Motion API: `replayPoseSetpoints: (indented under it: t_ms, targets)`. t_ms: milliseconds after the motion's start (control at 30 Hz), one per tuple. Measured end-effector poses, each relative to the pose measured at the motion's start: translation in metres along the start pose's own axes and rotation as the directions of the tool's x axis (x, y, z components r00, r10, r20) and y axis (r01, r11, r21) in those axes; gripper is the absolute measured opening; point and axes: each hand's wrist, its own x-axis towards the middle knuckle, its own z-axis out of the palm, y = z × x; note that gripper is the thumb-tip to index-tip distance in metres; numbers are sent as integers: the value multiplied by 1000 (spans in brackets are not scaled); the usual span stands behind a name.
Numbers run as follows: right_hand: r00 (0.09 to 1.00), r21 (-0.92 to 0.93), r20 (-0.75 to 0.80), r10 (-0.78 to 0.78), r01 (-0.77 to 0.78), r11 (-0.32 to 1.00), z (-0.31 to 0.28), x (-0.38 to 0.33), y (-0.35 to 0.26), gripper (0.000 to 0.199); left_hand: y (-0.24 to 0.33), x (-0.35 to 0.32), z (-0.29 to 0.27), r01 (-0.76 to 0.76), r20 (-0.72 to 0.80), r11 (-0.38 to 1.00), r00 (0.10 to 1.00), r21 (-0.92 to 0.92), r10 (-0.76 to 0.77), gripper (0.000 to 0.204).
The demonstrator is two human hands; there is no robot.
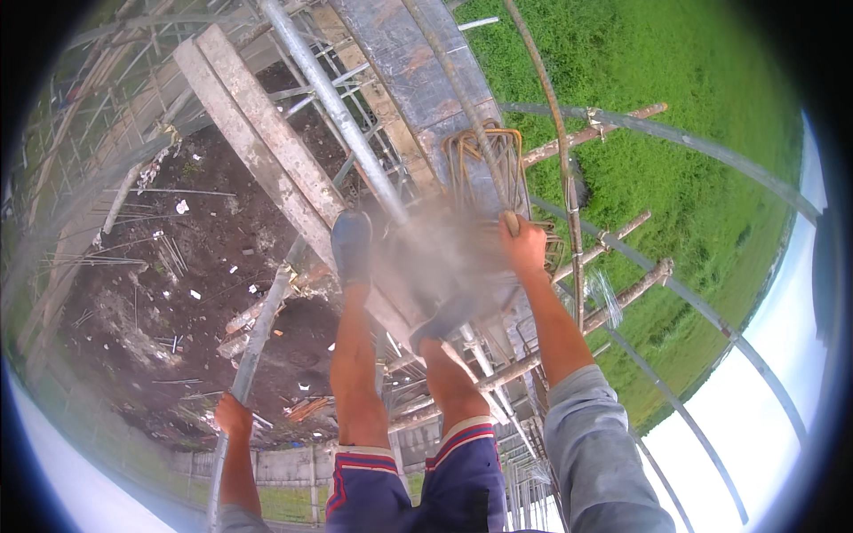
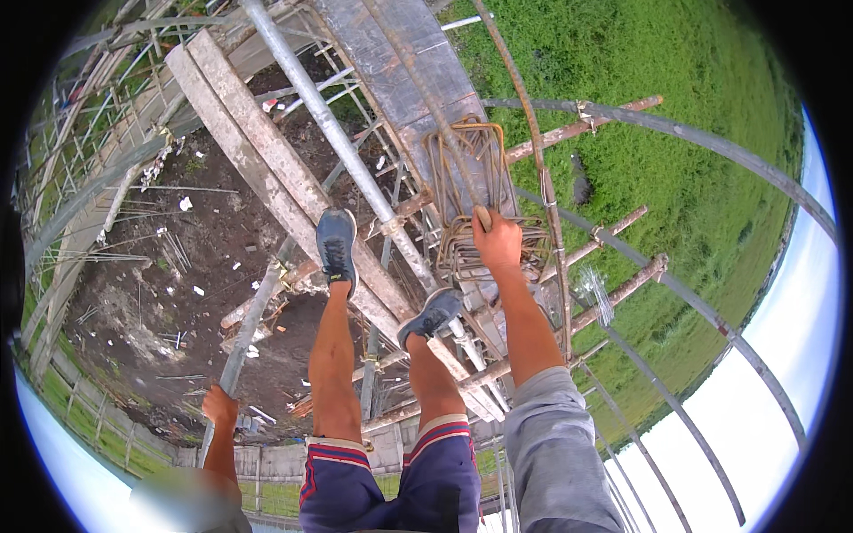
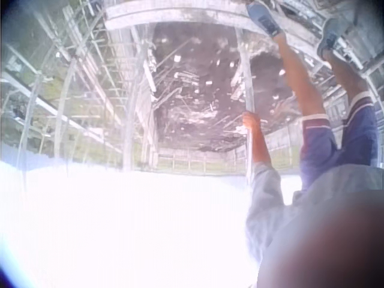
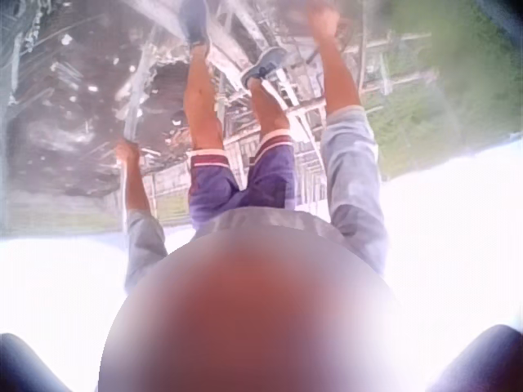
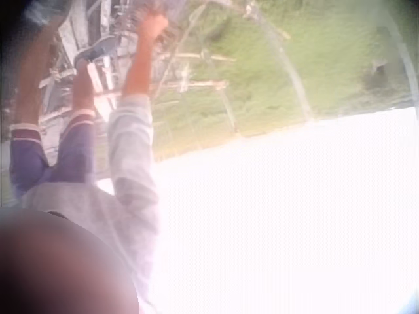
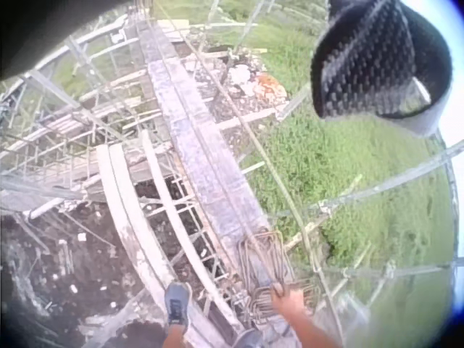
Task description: The person assembles a rebar cage on a scaffold by bending and tying steel bars into a rectangular frame. They repeatedly pick up bars, bend them into shape, and secure them to the existing structure using wire ties.
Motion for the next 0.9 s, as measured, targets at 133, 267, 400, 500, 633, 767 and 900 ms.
replayPoseSetpoints:
  t_ms: [133, 267, 400, 500, 633, 767, 900]
  targets:
    - [999, -19, 32, -25, 26, 999, 4, -5, 12, 27, 2, 3, 6, -12, -36, 998, 999, 60, 14, 42]
    - [999, 18, 32, 2, -3, 1000, 7, -8, 13, 26, -7, 14, 24, 11, 17, 998, 1000, 59, -12, 43]
    - [999, 5, 11, 41, -41, 999, -2, -9, 3, 28, 2, 42, 5, -106, 286, 980, 957, 169, 54, 61]
    - [1000, -59, 3, 4, -4, 998, -15, -9, -7, 29, 66, 74, -73, -258, 212, 966, 945, 7, 250, 91]
    - [989, 57, 90, 121, -127, 990, -34, -30, -6, 39, 222, 77, -254, -858, -618, 453, 497, -243, 609, 65]
    - [979, 147, -1, 206, -204, 968, -45, -91, 21, 44, 358, -1, -416, -967, -763, 118, -99, 224, 638, 55]
    - [904, 97, -7, 428, -426, 900, -31, -135, 54, 50, 440, -91, -468, -844, -447, -223, -461, 487, 767, 53]
